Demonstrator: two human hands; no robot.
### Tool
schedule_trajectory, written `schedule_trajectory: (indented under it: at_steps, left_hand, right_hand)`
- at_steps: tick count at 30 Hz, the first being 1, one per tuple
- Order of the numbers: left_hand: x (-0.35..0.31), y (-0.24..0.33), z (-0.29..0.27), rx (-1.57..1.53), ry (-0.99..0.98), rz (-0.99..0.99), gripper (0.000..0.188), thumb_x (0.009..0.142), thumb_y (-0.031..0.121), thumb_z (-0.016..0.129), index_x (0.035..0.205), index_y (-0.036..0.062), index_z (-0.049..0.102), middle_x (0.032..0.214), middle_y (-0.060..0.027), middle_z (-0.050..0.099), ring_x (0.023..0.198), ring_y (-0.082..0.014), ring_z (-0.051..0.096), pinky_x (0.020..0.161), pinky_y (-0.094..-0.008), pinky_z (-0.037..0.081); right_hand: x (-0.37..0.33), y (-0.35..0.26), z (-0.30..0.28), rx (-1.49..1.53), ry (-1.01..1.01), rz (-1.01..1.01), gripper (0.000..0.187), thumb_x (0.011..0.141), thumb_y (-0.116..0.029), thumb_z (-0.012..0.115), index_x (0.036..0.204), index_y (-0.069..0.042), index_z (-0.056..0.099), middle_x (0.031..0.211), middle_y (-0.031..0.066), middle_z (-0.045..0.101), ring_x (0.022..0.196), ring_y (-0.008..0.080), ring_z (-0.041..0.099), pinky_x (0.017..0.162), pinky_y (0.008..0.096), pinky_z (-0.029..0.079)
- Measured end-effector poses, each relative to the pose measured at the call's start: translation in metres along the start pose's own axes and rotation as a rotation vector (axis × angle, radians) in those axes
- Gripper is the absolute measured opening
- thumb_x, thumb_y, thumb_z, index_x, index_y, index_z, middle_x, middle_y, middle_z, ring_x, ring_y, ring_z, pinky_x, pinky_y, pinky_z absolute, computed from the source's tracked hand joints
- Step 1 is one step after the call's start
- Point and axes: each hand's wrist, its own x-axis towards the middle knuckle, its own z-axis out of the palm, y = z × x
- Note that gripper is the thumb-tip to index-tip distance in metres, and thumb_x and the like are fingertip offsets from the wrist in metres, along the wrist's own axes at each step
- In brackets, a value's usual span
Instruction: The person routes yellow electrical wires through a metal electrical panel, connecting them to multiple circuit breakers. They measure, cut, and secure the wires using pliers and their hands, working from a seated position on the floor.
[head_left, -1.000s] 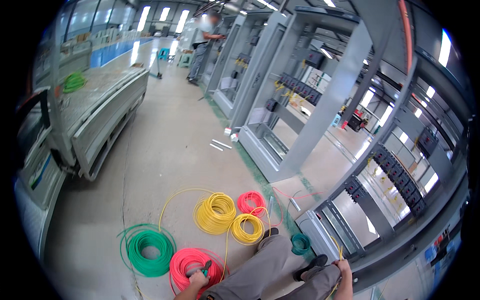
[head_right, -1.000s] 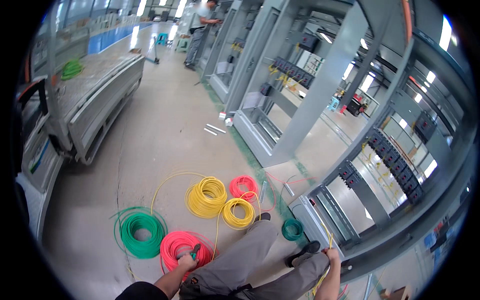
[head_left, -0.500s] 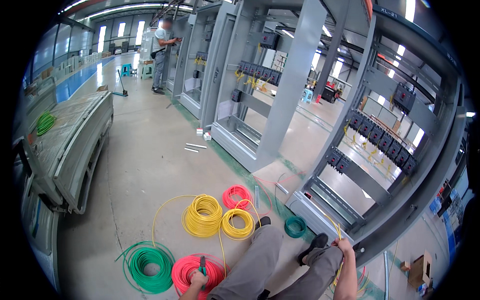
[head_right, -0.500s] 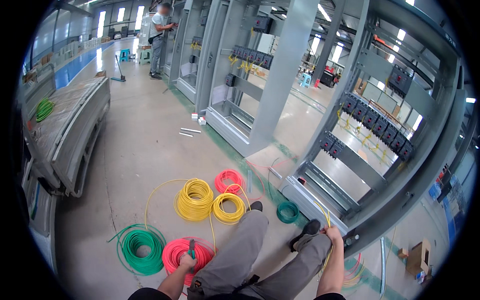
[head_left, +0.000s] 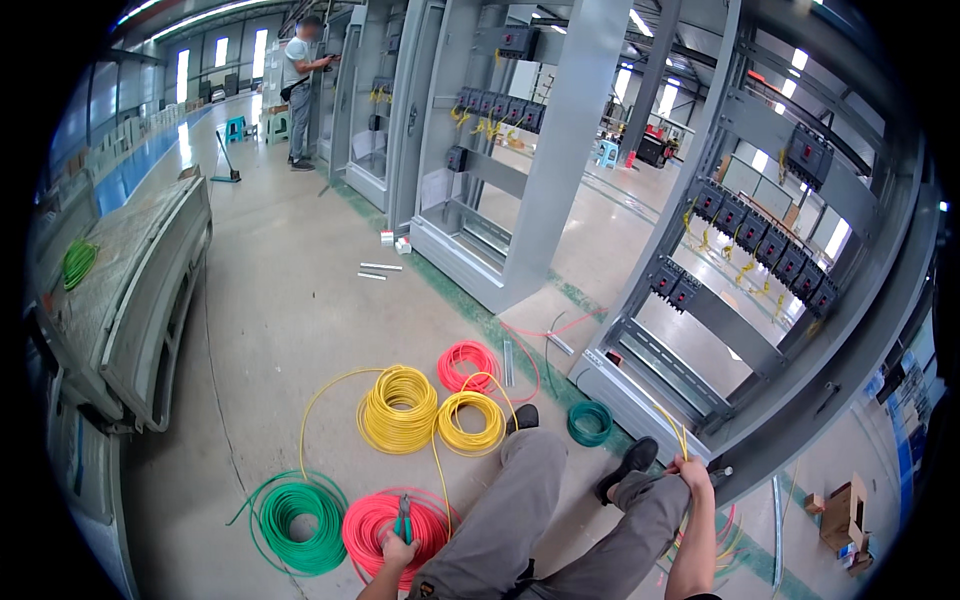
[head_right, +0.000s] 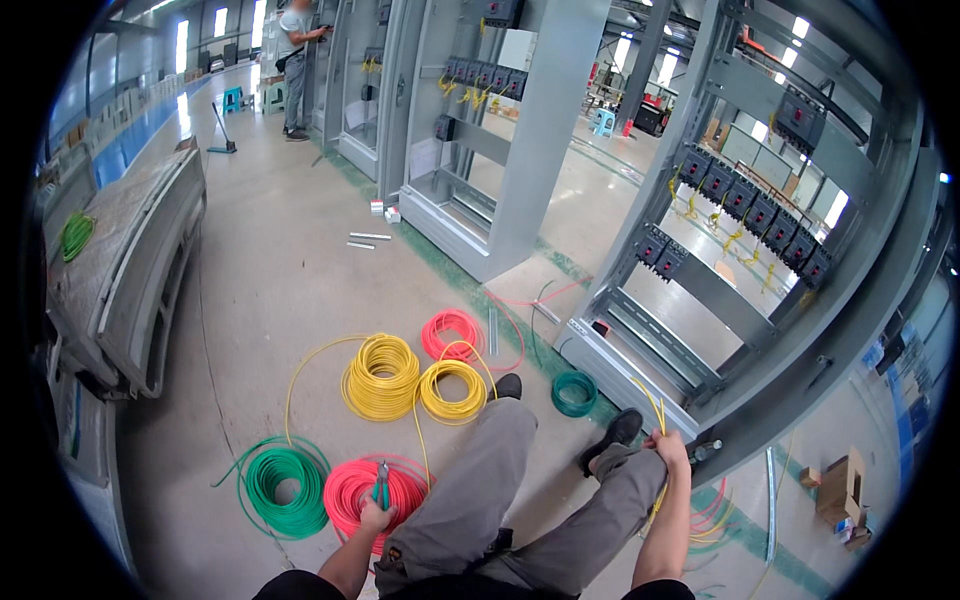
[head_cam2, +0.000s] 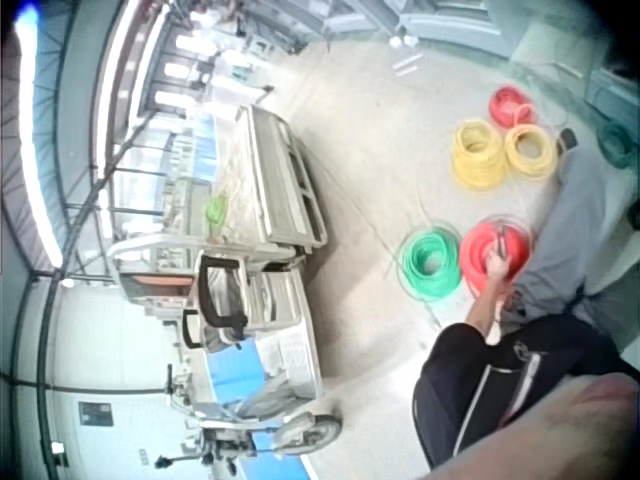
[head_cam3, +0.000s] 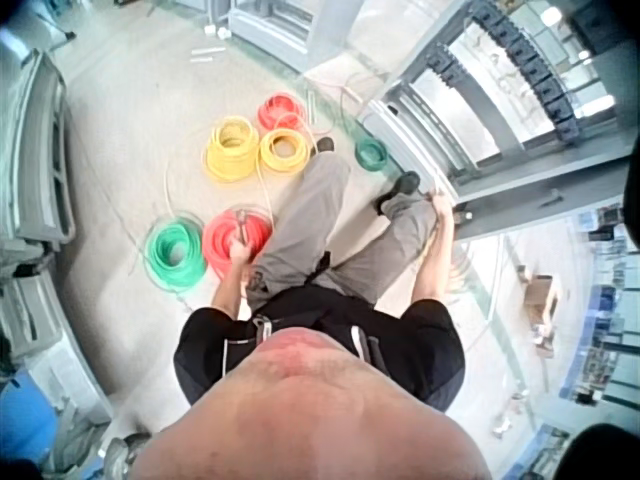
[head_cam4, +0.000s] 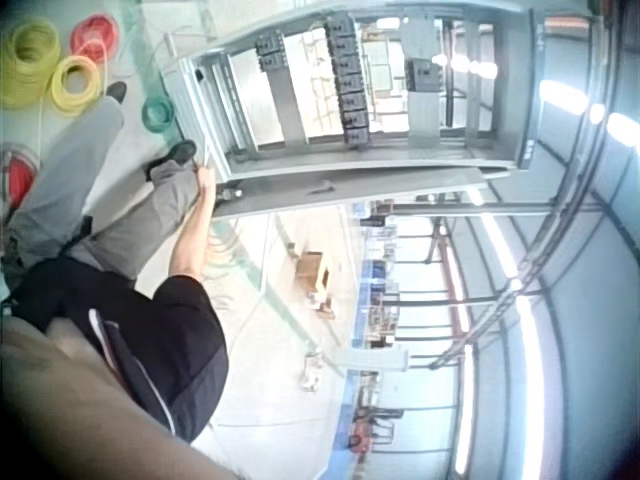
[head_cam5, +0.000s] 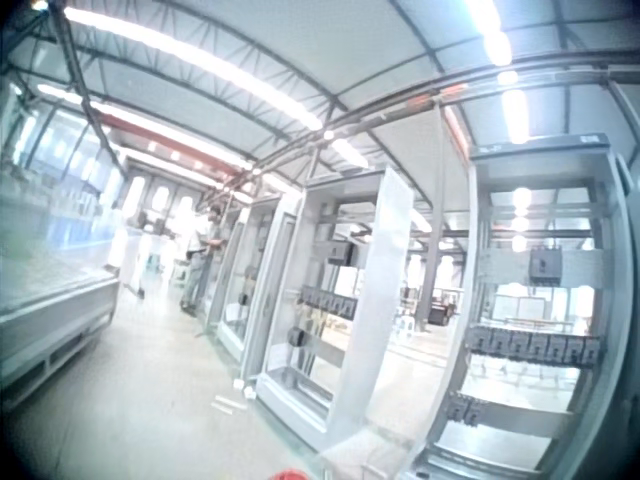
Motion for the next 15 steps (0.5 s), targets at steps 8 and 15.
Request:
schedule_trajectory:
  at_steps: [8,15]
  left_hand:
    - [0.013,-0.002,0.005,0.029,0.000,-0.056,0.095,0.067,0.046,0.082,0.131,-0.0072,0.036,0.119,-0.0286,0.058,0.113,-0.0406,0.057,0.096,-0.0448,0.046]
    - [0.000,-0.009,0.047,0.259,0.376,0.153,0.062,0.076,0.025,0.068,0.127,-0.0039,0.047,0.117,-0.0258,0.056,0.107,-0.0399,0.056,0.093,-0.0511,0.045]
  right_hand:
    - [0.002,0.005,-0.005,0.255,-0.193,0.129,0.031,0.096,-0.021,0.055,0.092,0.007,0.068,0.081,0.0162,0.071,0.072,0.0218,0.068,0.070,0.0333,0.053]
    - [0.033,0.035,0.003,0.178,-0.294,0.104,0.035,0.098,-0.029,0.053,0.088,0.003,0.064,0.076,0.0115,0.068,0.067,0.0199,0.063,0.065,0.0331,0.052]
